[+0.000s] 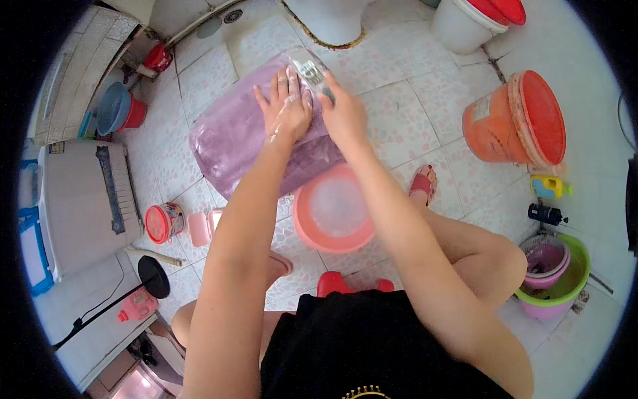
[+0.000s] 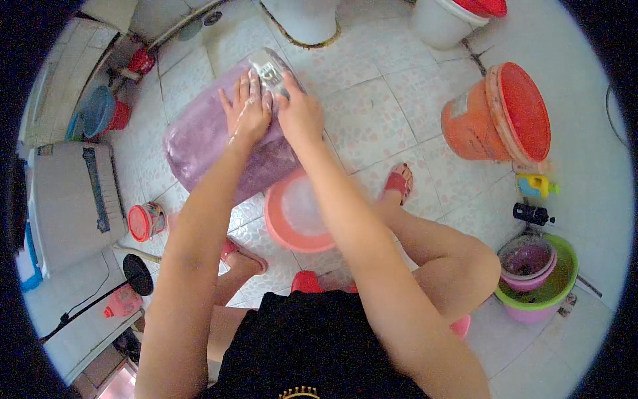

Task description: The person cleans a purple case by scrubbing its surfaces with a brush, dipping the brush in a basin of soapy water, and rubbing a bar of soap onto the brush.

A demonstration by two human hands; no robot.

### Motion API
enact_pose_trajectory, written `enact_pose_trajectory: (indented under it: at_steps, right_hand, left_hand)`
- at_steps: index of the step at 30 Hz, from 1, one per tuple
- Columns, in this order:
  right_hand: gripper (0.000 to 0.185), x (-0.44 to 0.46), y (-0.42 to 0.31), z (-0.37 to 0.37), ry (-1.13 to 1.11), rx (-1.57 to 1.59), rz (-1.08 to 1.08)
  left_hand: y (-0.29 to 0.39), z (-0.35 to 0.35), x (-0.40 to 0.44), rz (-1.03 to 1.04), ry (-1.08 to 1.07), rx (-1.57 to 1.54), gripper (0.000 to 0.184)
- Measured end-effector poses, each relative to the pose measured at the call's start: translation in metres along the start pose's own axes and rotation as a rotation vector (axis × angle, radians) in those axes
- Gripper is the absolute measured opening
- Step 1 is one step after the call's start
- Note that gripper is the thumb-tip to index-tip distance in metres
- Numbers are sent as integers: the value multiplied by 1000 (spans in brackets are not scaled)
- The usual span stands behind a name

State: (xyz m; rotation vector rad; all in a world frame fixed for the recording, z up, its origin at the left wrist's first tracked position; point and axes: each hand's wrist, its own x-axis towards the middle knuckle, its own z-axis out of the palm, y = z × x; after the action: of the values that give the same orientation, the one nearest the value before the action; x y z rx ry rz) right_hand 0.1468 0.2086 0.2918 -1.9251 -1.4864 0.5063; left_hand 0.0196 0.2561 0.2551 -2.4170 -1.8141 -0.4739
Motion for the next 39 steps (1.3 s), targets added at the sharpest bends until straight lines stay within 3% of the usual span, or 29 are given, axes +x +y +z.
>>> enact_pose_trajectory:
  at_steps: [9, 12, 15, 20, 27, 34, 39]
  right_hand:
    - [52, -145, 75, 10, 125, 239, 35]
    - [56, -138, 73, 22, 224, 329, -32]
    - [55, -104, 45, 6, 44, 206, 111]
    - [51, -19, -10, -12, -75, -14, 70]
    - [45, 69, -49, 17, -87, -102, -40]
    - [48, 19, -30, 12, 9, -63, -91]
    - [49, -47, -22, -5, -103, -56, 30]
  left_hand:
    - [-4, 0, 5, -19, -46, -12, 59]
    - [0, -4, 3, -31, -58, 37, 58]
    - [1, -5, 1, -33, -70, 59, 59]
    - [0, -5, 1, -23, -61, 42, 59]
    - [3, -3, -9, 20, 45, -25, 63]
    - [-2, -3, -3, -153, 143, -203, 60]
    - [-1, -7, -7, -227, 179, -338, 54]
